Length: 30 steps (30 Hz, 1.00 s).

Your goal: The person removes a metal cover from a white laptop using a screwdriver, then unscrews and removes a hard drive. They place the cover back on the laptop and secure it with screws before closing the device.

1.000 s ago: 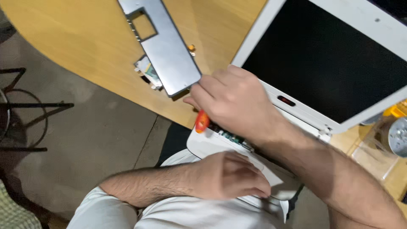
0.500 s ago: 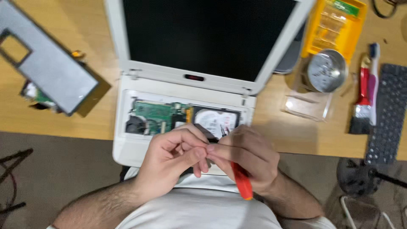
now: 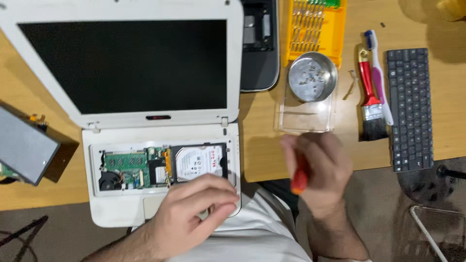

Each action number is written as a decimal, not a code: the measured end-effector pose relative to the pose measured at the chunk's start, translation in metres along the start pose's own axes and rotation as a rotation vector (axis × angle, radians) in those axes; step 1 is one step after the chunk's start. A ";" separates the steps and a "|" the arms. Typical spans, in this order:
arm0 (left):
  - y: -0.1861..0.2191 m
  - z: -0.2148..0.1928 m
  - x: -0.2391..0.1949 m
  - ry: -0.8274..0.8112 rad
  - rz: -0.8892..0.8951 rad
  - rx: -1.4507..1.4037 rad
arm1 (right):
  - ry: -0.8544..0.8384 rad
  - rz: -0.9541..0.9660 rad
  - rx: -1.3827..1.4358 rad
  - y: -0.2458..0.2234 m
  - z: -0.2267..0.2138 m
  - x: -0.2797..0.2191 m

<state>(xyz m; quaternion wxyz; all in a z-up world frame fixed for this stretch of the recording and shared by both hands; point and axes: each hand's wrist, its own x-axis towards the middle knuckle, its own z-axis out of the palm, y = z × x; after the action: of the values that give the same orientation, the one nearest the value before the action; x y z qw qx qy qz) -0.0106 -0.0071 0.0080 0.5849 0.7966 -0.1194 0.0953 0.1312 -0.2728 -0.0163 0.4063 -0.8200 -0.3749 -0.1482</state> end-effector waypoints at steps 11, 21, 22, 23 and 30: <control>-0.004 -0.001 0.005 -0.248 -0.054 0.037 | -0.120 0.258 -0.195 0.036 -0.026 0.001; -0.007 0.000 0.003 -0.241 -0.009 0.042 | -0.139 0.129 -0.395 0.075 -0.029 0.026; -0.008 0.000 0.002 -0.241 -0.007 0.038 | -0.126 0.110 -0.391 0.077 -0.027 0.026; -0.007 -0.001 0.002 -0.238 -0.010 0.037 | -0.130 0.109 -0.389 0.077 -0.029 0.024; -0.006 -0.002 0.003 -0.258 -0.025 0.031 | -0.124 0.012 -0.352 0.067 -0.042 -0.041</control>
<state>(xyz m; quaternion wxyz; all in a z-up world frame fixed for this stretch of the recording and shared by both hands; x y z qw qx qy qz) -0.0057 -0.0033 0.0037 0.5533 0.8127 -0.1824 -0.0133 0.1549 -0.3518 -0.0498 0.2334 -0.8882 -0.3627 -0.1586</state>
